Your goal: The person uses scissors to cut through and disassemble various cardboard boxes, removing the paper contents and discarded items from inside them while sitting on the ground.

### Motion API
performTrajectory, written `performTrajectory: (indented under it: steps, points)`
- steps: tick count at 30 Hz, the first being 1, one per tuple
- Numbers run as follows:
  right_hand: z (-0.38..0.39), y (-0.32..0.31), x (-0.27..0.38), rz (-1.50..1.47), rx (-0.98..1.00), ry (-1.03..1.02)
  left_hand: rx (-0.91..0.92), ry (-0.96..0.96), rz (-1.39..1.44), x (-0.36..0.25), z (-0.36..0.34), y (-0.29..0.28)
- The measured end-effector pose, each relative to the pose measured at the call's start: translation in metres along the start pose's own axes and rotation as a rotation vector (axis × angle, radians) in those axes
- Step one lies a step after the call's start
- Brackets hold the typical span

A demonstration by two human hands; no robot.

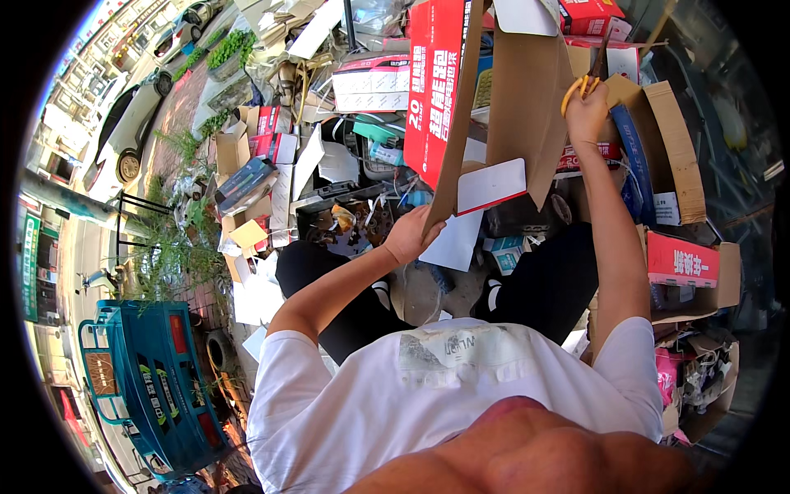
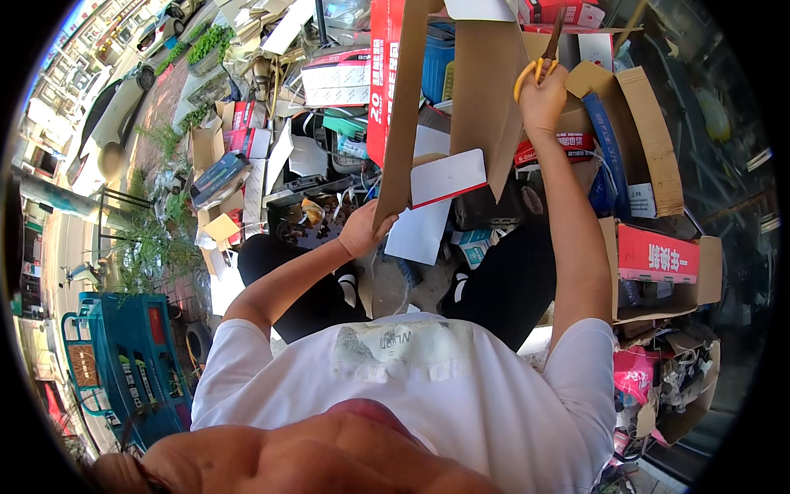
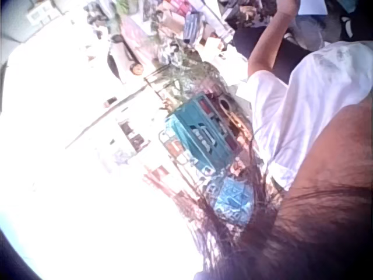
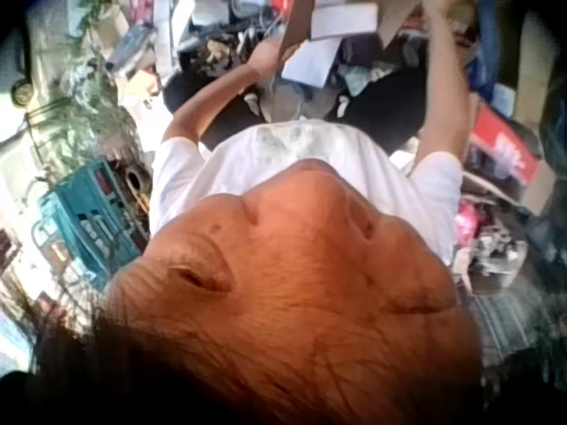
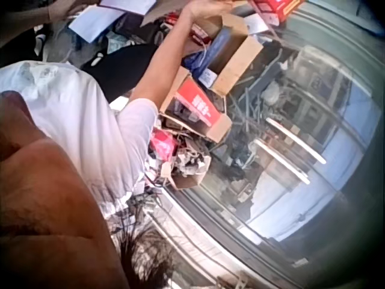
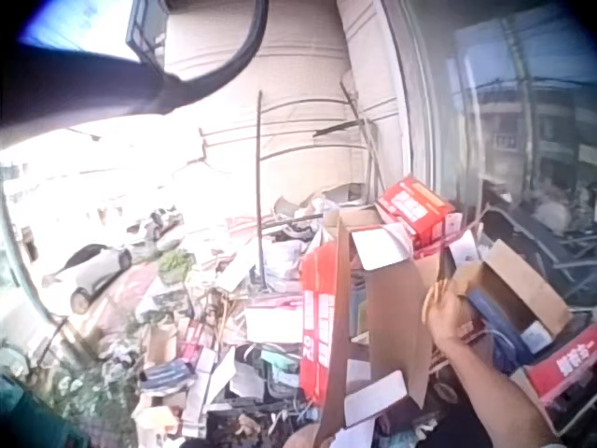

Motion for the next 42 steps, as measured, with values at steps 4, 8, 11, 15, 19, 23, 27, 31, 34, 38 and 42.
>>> performTrajectory:
  steps: [4, 8, 11, 15, 19, 23, 27, 31, 34, 38, 42]
  points:
    - [0.006, 0.026, -0.005, -0.281, -0.105, 0.022, 0.041, 0.004, -0.222, 0.005, -0.013, 0.01]
    - [0.038, 0.073, -0.039, -0.542, -0.123, 0.191, 0.06, -0.086, -0.588, 0.028, -0.016, -0.014]
    - [0.066, 0.103, -0.095, -0.591, -0.085, 0.285, -0.365, -0.114, -0.384, 0.019, -0.035, -0.083]
    - [0.134, 0.134, -0.133, -0.541, -0.009, 0.37, -0.932, -0.403, -0.248, 0.065, -0.007, -0.169]
    - [0.142, 0.168, -0.177, -0.546, 0.134, 0.36, -1.044, -0.526, -0.048, 0.13, 0.015, -0.201]
    - [0.124, 0.162, -0.18, -0.607, 0.118, 0.312, -0.971, -0.359, -0.06, 0.101, -0.028, -0.229]
    - [0.11, 0.149, -0.158, -0.674, 0.147, 0.277, -0.589, -0.645, -0.08, 0.068, -0.078, -0.223]
    - [0.091, 0.123, -0.067, -0.552, 0.088, 0.107, -0.546, -0.713, 0.261, 0.076, -0.082, -0.228]
    - [0.064, 0.119, -0.066, -0.508, 0.126, -0.016, -0.602, -0.502, 0.604, 0.056, -0.112, -0.224]
    - [0.059, 0.119, -0.032, -0.292, 0.446, -0.136, -0.661, -0.395, 0.617, 0.042, -0.11, -0.201]
    - [0.068, 0.137, -0.075, -0.197, 0.697, -0.008, -0.342, -0.449, 0.532, 0.074, -0.11, -0.11]
Point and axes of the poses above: each hand's wrist, its own z-axis away from the middle knuckle, its own y-axis out of the palm, x = y × z, the point moved 10 cm from there along -z, towards the middle knuckle, and after that the axes turned 8 degrees about z, right-handed, at the moved point
